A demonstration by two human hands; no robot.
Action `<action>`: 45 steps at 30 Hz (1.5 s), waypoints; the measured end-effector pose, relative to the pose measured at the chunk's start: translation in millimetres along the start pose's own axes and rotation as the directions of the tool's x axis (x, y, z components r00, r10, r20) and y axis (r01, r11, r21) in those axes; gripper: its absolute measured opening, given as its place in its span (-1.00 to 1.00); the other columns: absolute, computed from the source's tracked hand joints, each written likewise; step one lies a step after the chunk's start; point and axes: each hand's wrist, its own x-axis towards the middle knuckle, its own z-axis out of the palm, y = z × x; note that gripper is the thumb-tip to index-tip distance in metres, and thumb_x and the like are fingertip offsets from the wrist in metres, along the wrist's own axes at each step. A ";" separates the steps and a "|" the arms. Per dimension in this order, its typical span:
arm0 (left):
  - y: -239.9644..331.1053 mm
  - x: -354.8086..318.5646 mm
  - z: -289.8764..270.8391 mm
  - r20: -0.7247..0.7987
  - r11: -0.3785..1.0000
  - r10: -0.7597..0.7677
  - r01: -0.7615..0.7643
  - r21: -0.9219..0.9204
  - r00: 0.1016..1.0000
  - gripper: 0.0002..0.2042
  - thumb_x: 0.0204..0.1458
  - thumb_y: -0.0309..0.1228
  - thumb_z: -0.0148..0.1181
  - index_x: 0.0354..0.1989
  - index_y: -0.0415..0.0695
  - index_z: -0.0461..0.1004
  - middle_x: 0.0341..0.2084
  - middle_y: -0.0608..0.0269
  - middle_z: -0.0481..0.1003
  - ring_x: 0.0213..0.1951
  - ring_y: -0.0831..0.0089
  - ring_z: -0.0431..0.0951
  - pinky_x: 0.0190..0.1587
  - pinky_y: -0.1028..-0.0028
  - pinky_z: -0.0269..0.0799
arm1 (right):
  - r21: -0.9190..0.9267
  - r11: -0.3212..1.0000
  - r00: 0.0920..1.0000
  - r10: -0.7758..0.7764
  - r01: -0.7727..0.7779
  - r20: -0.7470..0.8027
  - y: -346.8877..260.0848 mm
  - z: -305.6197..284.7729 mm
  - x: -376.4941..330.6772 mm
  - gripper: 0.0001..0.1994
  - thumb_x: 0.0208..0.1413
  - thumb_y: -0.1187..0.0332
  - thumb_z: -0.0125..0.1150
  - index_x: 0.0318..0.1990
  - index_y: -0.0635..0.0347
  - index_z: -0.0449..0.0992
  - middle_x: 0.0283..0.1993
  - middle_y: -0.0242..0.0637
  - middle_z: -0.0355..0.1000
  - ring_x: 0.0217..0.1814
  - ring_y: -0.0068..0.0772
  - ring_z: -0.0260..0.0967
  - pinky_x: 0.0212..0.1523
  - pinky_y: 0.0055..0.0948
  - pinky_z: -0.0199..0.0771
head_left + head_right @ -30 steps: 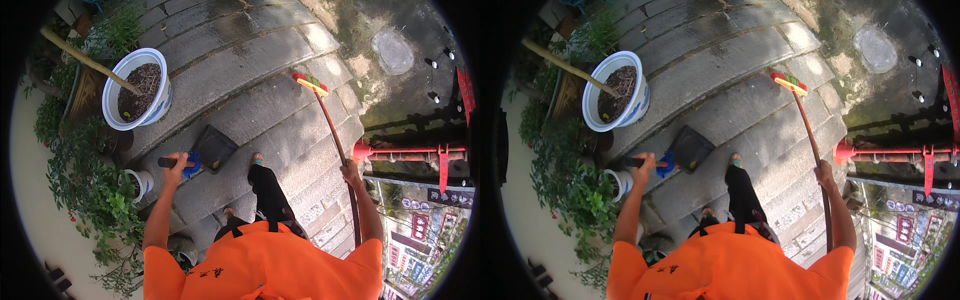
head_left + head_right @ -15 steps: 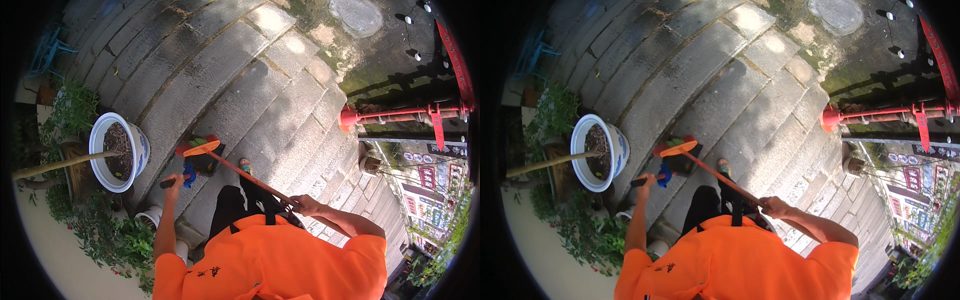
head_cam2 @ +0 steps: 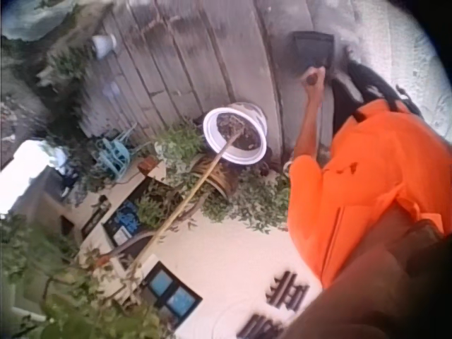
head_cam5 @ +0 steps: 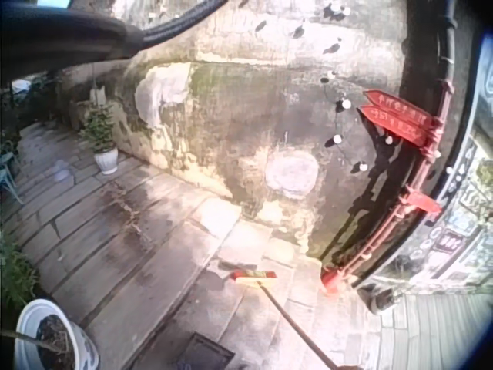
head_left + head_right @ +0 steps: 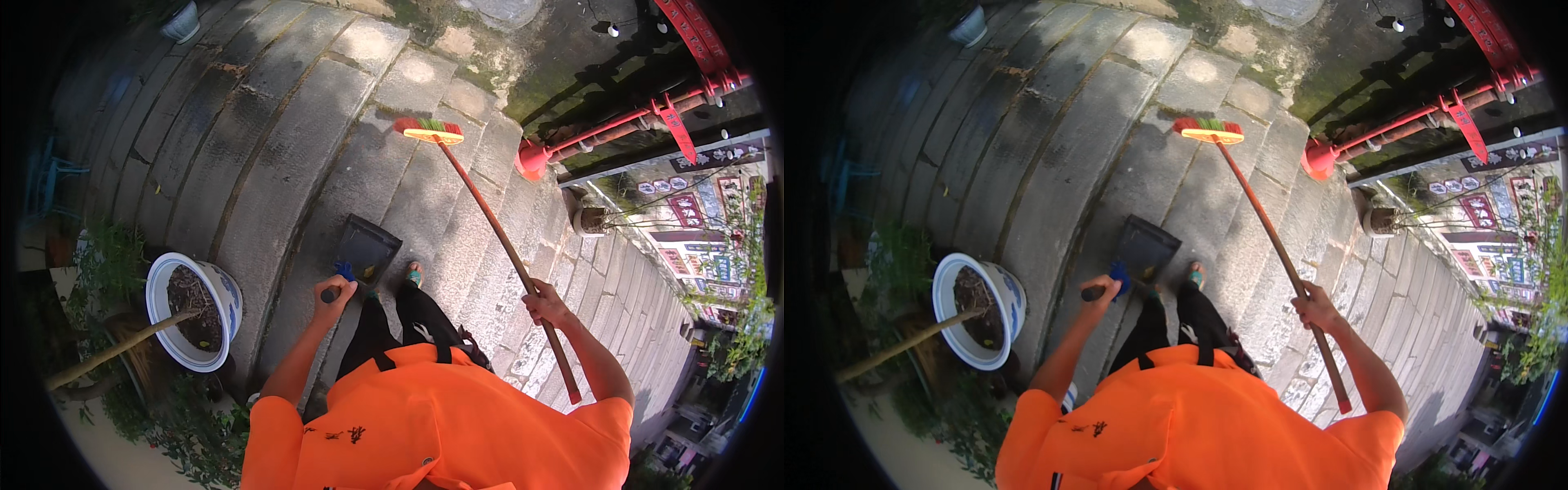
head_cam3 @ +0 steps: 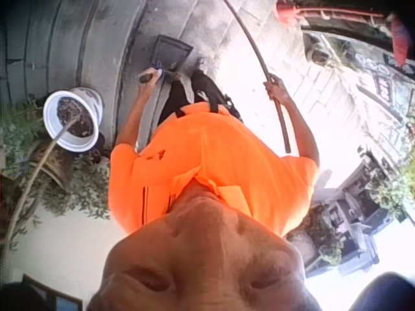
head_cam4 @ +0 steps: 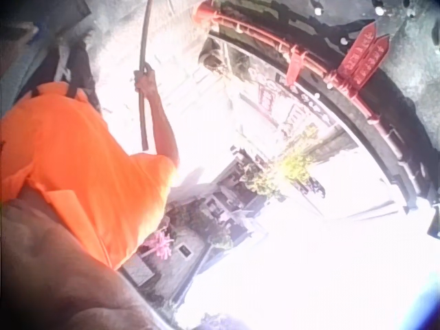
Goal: The person sweeps debris on a stone-paved outdoor area using a broom and dustpan. They walk along the path, sweeping leaves and small debris into the dustpan, passing potted plants, a bicycle, and outdoor seating.
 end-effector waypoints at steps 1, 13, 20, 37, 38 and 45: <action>2.7 10.1 15.9 0.027 0.999 0.044 -0.044 -0.003 0.999 -0.67 0.02 -0.43 0.14 -0.75 -0.14 0.21 -0.78 0.43 0.11 -0.66 0.68 0.07 -0.55 0.47 0.02 | -0.033 0.999 0.998 -0.026 0.024 -0.060 10.2 -4.5 14.1 -0.55 -0.03 0.49 0.03 0.08 0.31 0.19 -0.67 -0.38 0.23 -0.76 -0.56 0.20 -0.81 -0.50 0.25; -67.8 157.6 175.5 -0.045 0.969 -0.021 0.032 0.246 0.999 -0.58 0.04 -0.24 0.11 -0.76 -0.20 0.18 -0.84 0.31 0.19 -0.68 0.62 0.21 -0.59 0.45 0.11 | -0.268 0.955 0.929 -0.210 0.128 -0.306 -15.7 -96.9 225.7 -0.87 -0.17 0.49 0.09 -0.48 0.42 0.36 -0.71 -0.25 0.30 -0.74 -0.45 0.27 -0.75 -0.42 0.27; -129.0 204.2 231.6 -0.102 0.982 -0.069 0.086 0.166 0.992 -0.63 0.01 -0.24 0.16 -0.70 -0.22 0.30 -0.80 0.33 0.27 -0.64 0.64 0.28 -0.58 0.48 0.17 | -0.537 0.843 0.931 -0.207 0.013 -0.302 29.4 -87.9 284.2 -0.80 -0.12 0.45 0.01 -0.30 0.34 0.34 -0.33 0.24 0.39 -0.21 0.21 0.37 -0.20 -0.06 0.40; -137.9 183.0 217.3 0.038 0.982 -0.009 0.002 0.187 0.999 -0.72 -0.01 -0.48 0.14 -0.69 -0.20 0.22 -0.77 0.39 0.09 -0.63 0.66 0.12 -0.53 0.53 0.09 | -0.407 0.913 0.996 0.059 -0.026 0.068 122.6 -87.1 -18.6 -0.59 -0.10 0.42 0.09 -0.01 0.18 0.27 -0.64 -0.13 0.32 -0.63 -0.16 0.32 -0.60 -0.23 0.28; -134.5 177.0 212.5 0.041 0.984 0.043 -0.049 0.169 0.998 -0.73 -0.01 -0.49 0.14 -0.68 -0.21 0.23 -0.77 0.38 0.10 -0.63 0.65 0.12 -0.51 0.54 0.12 | -0.325 0.945 0.997 0.049 -0.030 0.051 120.3 -86.6 -33.9 -0.57 -0.10 0.46 0.10 0.01 0.22 0.27 -0.70 -0.25 0.29 -0.74 -0.35 0.29 -0.71 -0.35 0.24; -82.3 143.4 180.7 0.003 0.987 -0.068 0.067 0.146 0.998 -0.80 -0.01 -0.46 0.15 -0.60 -0.24 0.31 -0.60 0.24 0.36 -0.29 0.42 0.44 -0.16 0.46 0.30 | 0.069 0.986 0.988 0.153 -0.154 0.021 91.6 -92.5 -114.5 -0.54 -0.04 0.54 0.04 0.09 0.34 0.20 -0.71 -0.45 0.22 -0.80 -0.64 0.13 -0.80 -0.56 0.09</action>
